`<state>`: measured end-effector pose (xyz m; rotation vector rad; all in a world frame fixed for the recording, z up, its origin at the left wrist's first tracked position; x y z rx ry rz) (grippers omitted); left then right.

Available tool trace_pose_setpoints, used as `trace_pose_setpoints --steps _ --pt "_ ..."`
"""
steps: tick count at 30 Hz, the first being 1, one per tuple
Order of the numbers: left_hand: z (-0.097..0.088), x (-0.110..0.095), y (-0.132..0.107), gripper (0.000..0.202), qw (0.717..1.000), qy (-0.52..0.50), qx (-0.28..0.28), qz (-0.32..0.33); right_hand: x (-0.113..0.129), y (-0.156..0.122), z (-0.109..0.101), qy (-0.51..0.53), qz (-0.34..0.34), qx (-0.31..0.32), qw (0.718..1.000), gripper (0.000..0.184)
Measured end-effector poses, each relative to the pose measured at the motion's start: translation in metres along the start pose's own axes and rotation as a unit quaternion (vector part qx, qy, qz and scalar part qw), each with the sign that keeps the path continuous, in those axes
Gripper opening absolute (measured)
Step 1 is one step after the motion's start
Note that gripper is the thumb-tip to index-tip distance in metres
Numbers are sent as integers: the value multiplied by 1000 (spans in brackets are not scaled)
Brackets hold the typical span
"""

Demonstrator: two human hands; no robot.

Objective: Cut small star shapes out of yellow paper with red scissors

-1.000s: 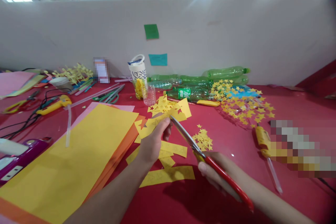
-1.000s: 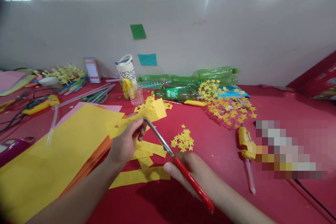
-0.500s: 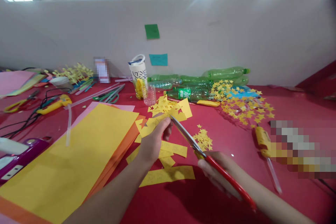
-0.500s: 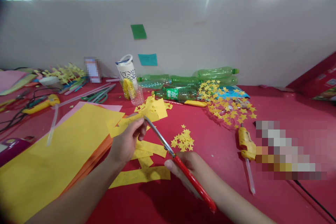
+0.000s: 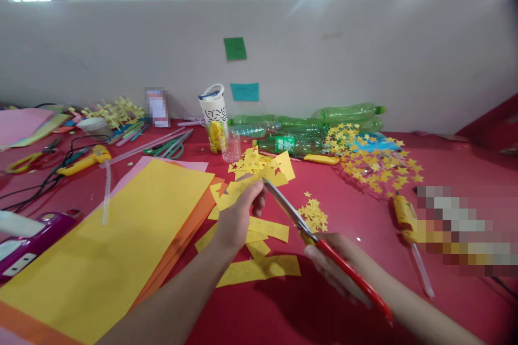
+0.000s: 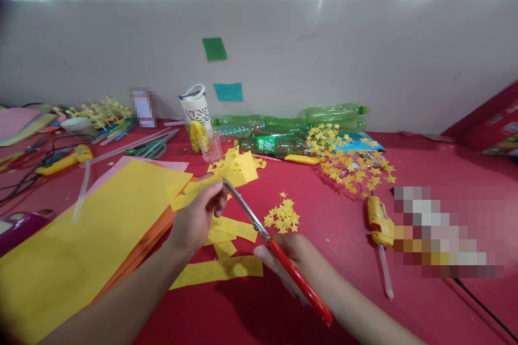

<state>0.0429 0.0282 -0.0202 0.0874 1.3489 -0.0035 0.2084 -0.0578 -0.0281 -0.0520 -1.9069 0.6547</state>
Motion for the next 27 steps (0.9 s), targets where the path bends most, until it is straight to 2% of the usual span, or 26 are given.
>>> trace_pose_setpoints --steps 10,13,16,19,23,27 --pt "0 1 2 29 1000 -3 13 4 0 3 -3 9 0 -10 1000 47" --pt "1 -15 4 17 997 -20 9 72 -1 2 -7 -2 10 -33 999 49" --pt "-8 -39 8 18 982 -17 -45 185 -2 2 -14 -25 18 -64 997 53" --pt "-16 -53 16 19 974 -13 -46 223 -2 4 -16 -51 19 -59 997 54" --pt "-21 -54 25 24 979 -30 -1 199 -2 6 -16 -67 14 -36 997 55" --pt "-14 -43 24 13 988 73 40 132 -5 6 -18 -72 15 -53 996 52"
Point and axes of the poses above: each hand's wrist, its own y-axis towards the middle knuckle, its own z-axis out of the palm, x = y × z, the point moved 6 cm from there along y, towards the middle knuckle, and after that the axes turned 6 degrees about z, right-handed, at the moved point
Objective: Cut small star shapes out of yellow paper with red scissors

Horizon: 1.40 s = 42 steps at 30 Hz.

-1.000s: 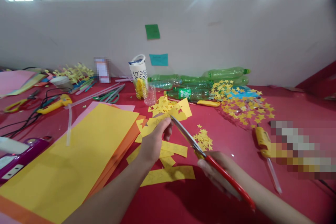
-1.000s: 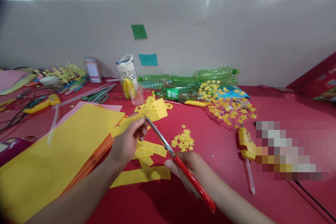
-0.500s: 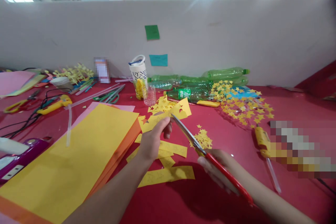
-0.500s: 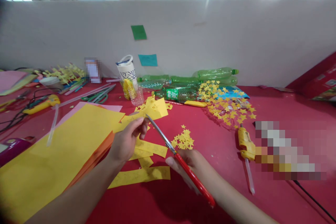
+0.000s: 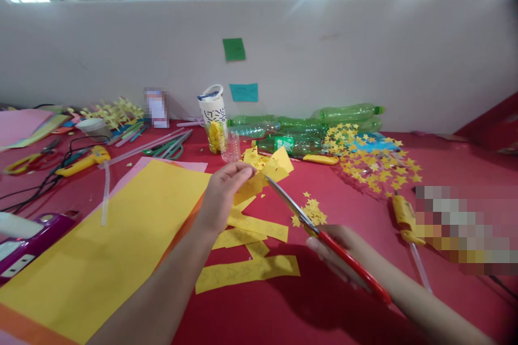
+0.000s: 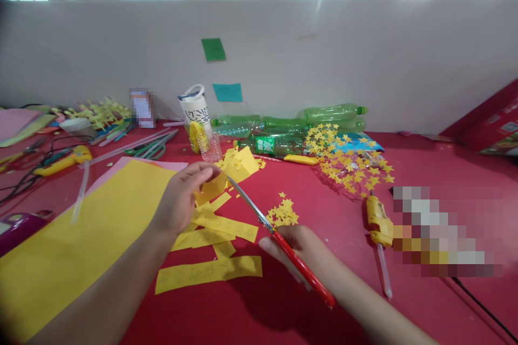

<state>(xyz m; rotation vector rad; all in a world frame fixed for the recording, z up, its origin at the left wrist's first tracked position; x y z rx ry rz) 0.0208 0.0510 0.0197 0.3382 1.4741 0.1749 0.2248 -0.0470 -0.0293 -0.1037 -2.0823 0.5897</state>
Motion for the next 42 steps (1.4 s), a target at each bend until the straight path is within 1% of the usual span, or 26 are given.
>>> trace_pose_setpoints --steps 3,7,9,13,18,22,25,27,30,32,36,42 --pt "7 4 -5 12 998 38 30 -31 0 -1 2 -7 -4 21 1000 49" --pt "12 3 -7 13 998 27 51 -30 2 -2 3 -12 -7 16 1000 50" --pt "13 1 -7 12 998 19 54 -23 3 -4 3 -14 -6 10 1000 51" --pt "12 -1 -7 12 998 20 51 -18 4 -7 4 -23 -3 21 1000 53" --pt "14 0 -9 11 999 15 46 -23 9 -8 4 -43 -48 33 997 60" --pt "20 5 -14 12 998 -14 50 -43 10 -7 5 -40 -60 31 997 60" --pt "22 8 -16 17 997 -26 52 -45 10 -8 3 -40 -57 17 997 61" --pt "21 9 -16 19 997 -33 54 -48 10 -9 3 -45 -55 28 997 61" --pt "19 11 -15 17 993 -55 69 -79 11 -10 2 -39 -59 47 996 62" --pt "16 11 -13 18 991 -56 80 -93 11 -12 2 -30 -58 49 997 62" --pt "12 9 -9 18 992 -38 84 -84 5 -11 5 -3 -29 50 998 62" --pt "16 14 -12 19 989 -68 83 -102 -6 -6 12 21 0 47 999 60"
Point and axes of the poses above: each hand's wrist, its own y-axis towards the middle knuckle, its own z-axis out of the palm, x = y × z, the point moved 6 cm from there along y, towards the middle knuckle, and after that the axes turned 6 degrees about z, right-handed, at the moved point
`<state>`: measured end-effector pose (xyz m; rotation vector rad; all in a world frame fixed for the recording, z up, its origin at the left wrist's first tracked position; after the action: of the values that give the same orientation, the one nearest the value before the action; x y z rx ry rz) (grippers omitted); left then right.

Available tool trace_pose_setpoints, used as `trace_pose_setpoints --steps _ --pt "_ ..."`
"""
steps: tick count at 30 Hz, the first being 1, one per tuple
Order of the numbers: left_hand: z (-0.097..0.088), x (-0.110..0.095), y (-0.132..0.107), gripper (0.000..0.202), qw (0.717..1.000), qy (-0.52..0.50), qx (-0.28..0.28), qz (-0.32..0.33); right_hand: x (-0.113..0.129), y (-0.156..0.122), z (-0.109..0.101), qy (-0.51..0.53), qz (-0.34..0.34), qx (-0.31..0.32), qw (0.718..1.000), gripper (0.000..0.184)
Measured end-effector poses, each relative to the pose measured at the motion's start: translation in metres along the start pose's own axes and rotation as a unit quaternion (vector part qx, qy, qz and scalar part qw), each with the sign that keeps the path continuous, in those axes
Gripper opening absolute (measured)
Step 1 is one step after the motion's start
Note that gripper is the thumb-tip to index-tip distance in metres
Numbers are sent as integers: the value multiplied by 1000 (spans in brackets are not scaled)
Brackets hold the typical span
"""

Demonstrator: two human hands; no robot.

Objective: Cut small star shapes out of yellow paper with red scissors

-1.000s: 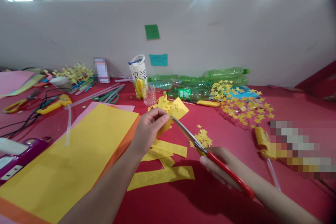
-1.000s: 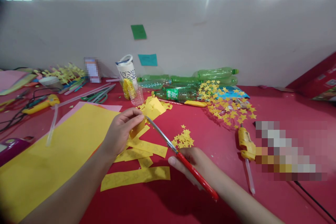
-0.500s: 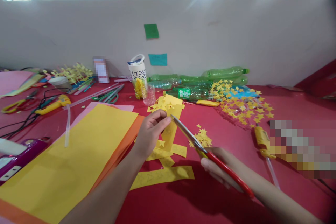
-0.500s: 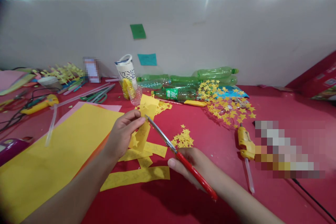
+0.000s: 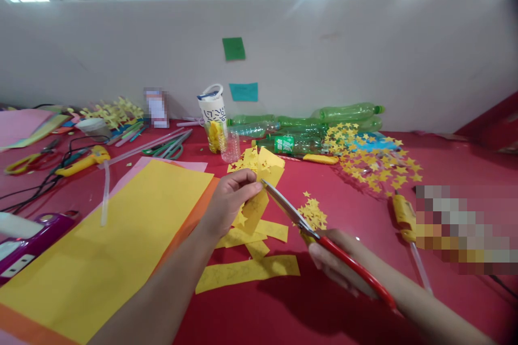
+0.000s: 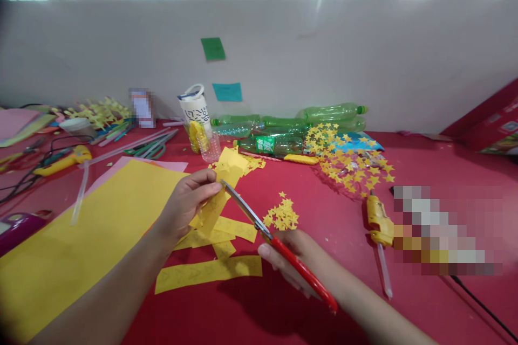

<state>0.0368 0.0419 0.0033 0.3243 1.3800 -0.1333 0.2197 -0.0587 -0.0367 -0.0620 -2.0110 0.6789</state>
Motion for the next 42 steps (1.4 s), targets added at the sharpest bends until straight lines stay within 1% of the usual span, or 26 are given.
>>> trace_pose_setpoints --steps 6,10,14,17,22,24,26,29,32,38,42 --pt "3 5 -1 16 999 -16 -18 29 8 -1 5 48 5 24 999 54" --pt "5 5 -3 18 998 -26 -30 42 10 -1 9 69 6 23 997 50" --pt "8 5 -3 18 998 -37 -34 41 9 -2 13 76 23 14 997 50" --pt "9 6 -3 16 998 -52 -29 34 11 -4 13 76 20 0 997 52" --pt "8 7 -3 15 998 -55 -31 30 8 -4 14 66 42 1 997 51" --pt "7 6 -3 16 998 -51 -33 33 8 -3 14 78 28 7 997 52" --pt "7 6 -3 17 998 -49 -32 34 11 -2 12 88 -2 13 996 53" --pt "9 6 -4 18 998 -55 -16 23 13 -1 11 79 -30 24 996 55" --pt "11 7 -4 18 998 -59 -4 14 13 -1 11 79 -23 23 996 56" --pt "8 10 -3 17 998 -61 -18 11 14 -1 9 91 -22 2 996 49" --pt "7 9 -2 17 998 -54 -12 8 13 -2 7 79 -5 -1 997 49"
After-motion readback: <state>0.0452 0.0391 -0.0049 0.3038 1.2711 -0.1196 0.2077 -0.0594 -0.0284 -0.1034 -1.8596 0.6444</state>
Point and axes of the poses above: each hand's wrist, its own y-axis towards the middle knuckle, its own z-axis out of the palm, x = y × z, the point moved 6 cm from there along y, towards the middle knuckle, and after that the axes turned 6 degrees about z, right-handed, at the moved point
